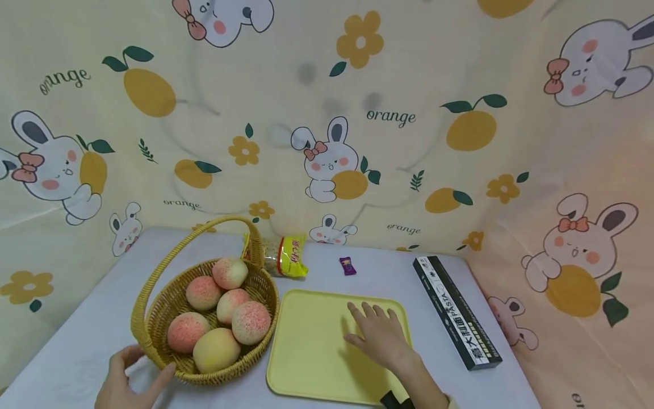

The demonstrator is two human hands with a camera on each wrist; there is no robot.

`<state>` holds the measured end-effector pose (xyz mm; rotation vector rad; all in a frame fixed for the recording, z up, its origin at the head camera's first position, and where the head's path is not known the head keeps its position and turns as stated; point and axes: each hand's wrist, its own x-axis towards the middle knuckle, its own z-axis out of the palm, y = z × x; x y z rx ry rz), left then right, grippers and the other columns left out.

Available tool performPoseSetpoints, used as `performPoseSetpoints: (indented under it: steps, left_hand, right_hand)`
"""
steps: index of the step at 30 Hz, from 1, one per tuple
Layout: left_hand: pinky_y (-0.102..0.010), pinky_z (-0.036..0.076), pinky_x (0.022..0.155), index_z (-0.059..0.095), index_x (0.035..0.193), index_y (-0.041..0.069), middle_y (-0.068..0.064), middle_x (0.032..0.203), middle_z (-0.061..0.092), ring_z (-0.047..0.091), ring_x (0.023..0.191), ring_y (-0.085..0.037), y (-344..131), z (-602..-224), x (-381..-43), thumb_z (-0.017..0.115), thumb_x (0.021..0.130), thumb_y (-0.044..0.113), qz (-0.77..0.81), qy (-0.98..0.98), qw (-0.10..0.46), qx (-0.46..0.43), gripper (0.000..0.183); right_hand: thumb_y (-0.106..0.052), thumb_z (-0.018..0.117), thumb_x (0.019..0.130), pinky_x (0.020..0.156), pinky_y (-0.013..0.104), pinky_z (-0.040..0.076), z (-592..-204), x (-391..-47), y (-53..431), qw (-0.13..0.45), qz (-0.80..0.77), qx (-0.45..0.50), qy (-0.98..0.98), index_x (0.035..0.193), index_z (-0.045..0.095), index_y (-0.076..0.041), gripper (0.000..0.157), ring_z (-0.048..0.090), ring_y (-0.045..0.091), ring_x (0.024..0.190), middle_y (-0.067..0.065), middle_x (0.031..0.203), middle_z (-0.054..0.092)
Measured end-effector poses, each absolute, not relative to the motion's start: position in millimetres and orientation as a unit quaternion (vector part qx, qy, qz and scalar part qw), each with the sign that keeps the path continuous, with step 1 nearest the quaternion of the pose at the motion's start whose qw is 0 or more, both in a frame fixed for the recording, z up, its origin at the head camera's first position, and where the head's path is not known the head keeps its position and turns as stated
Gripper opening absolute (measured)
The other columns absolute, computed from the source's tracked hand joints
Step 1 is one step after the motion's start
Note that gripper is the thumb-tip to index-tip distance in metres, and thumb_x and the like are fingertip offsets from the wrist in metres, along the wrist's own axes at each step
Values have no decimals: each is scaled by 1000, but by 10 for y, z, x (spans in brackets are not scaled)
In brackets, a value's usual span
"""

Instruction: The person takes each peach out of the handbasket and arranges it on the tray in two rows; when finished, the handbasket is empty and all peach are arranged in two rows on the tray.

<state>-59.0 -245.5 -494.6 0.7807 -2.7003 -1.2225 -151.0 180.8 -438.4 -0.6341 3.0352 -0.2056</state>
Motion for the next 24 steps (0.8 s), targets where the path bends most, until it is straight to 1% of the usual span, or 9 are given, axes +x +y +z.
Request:
performPoseSetpoints:
  steps: [2,4,6,8,10,11,15,20,24]
  left_hand:
    - [-68,34,100,19,153,-6,-36,146,30,31,133,-53,-2484,-4882,-668,77,85,47,-418,-877,57,230,103]
    - [-72,28,102,11,156,-5,-36,152,22,23,138,-55,-2503,-4871,-729,78,86,40,-446,-874,78,178,107]
    - [-74,24,103,12,158,-2,-33,158,15,17,140,-57,-2510,-4910,-775,79,88,34,-476,-866,91,126,103]
    - [-78,20,102,17,157,0,-29,161,10,12,141,-59,-2506,-4972,-793,78,89,26,-497,-858,107,79,95]
    - [-80,16,101,21,157,0,-23,164,0,5,143,-58,-2504,-5013,-805,77,90,22,-511,-851,107,64,90]
    - [-80,15,101,23,156,-1,-21,164,-2,2,143,-57,-2504,-5033,-801,75,91,20,-518,-846,111,59,86]
    - [-81,12,100,23,155,-3,-16,165,-6,-3,145,-54,-2512,-5079,-797,71,94,17,-525,-841,115,58,81]
    - [-80,10,102,20,156,-4,-12,166,-5,-2,146,-50,-2501,-5116,-828,70,94,11,-537,-832,130,39,81]
    - [-78,8,105,21,156,-4,-10,166,-4,-3,148,-44,-2479,-5153,-837,68,94,7,-545,-825,146,28,78]
  right_hand:
    - [-42,68,94,100,67,38,-4382,-1515,1811,16,-71,-207,976,145,52,-8,63,52,46,123,25,138,54]
    - [-41,68,93,100,67,38,-4373,-1527,1805,17,-77,-210,975,144,52,-7,63,52,46,123,25,138,54]
    - [-40,68,93,100,67,37,-4352,-1538,1785,21,-85,-214,973,144,52,-7,63,51,46,124,25,138,54]
    - [-39,69,93,101,66,37,-4337,-1556,1756,20,-95,-222,970,143,53,-6,62,51,45,125,25,138,54]
    - [-37,70,93,101,65,38,-4326,-1587,1710,12,-113,-238,965,142,54,-4,61,51,44,126,24,138,54]
    - [-35,70,94,102,63,38,-4324,-1606,1680,6,-126,-250,960,141,54,-3,60,51,43,127,24,138,54]
    - [-29,70,94,106,55,40,-4317,-1695,1542,11,-228,-298,927,141,55,-2,56,49,37,131,19,142,53]
    - [-25,72,94,110,47,39,-4295,-1795,1311,60,-384,-340,856,141,55,-5,54,47,27,135,11,145,53]
    - [-24,76,91,110,39,39,-4279,-1866,1080,86,-424,-368,823,138,58,-5,54,47,20,134,5,142,55]
